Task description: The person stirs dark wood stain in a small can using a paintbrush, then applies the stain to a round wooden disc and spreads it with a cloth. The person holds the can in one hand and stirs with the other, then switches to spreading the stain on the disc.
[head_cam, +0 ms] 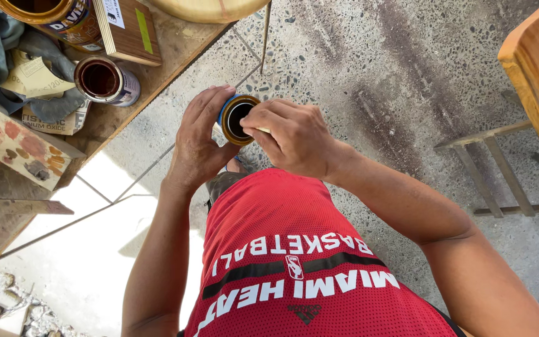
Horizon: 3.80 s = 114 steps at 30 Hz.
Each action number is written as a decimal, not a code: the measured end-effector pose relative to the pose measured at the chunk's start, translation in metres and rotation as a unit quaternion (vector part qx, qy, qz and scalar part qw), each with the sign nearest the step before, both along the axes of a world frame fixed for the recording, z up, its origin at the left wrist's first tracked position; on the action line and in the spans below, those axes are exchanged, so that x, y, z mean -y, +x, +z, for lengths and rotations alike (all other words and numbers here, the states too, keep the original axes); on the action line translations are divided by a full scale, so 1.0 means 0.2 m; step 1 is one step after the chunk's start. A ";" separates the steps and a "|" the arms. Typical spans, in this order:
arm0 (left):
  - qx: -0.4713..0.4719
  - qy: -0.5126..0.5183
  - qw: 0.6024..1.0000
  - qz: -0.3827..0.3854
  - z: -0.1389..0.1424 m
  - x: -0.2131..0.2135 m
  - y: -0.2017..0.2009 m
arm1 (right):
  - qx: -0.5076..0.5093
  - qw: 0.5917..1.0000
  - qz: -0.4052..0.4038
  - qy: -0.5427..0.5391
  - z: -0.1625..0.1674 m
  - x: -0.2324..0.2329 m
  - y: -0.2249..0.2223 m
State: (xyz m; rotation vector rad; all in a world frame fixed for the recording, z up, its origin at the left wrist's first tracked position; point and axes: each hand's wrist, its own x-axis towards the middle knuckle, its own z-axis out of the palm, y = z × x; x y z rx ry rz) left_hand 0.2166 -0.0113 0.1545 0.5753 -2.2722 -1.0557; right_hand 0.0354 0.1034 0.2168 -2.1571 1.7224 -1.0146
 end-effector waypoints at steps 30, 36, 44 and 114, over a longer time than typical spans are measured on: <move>0.000 0.005 1.000 -0.012 0.00 0.00 -0.03 | 0.055 0.997 -0.031 0.048 0.01 0.02 -0.01; -0.008 -0.001 1.000 -0.016 0.01 0.02 -0.03 | 0.047 0.998 -0.040 0.020 0.00 0.03 -0.01; -0.007 -0.015 1.000 -0.020 0.02 0.03 -0.04 | 0.010 0.999 -0.030 0.035 0.02 0.03 -0.04; 0.012 0.078 0.997 0.010 -0.03 0.09 -0.11 | 0.454 0.874 -0.166 0.043 -0.07 -0.25 -0.45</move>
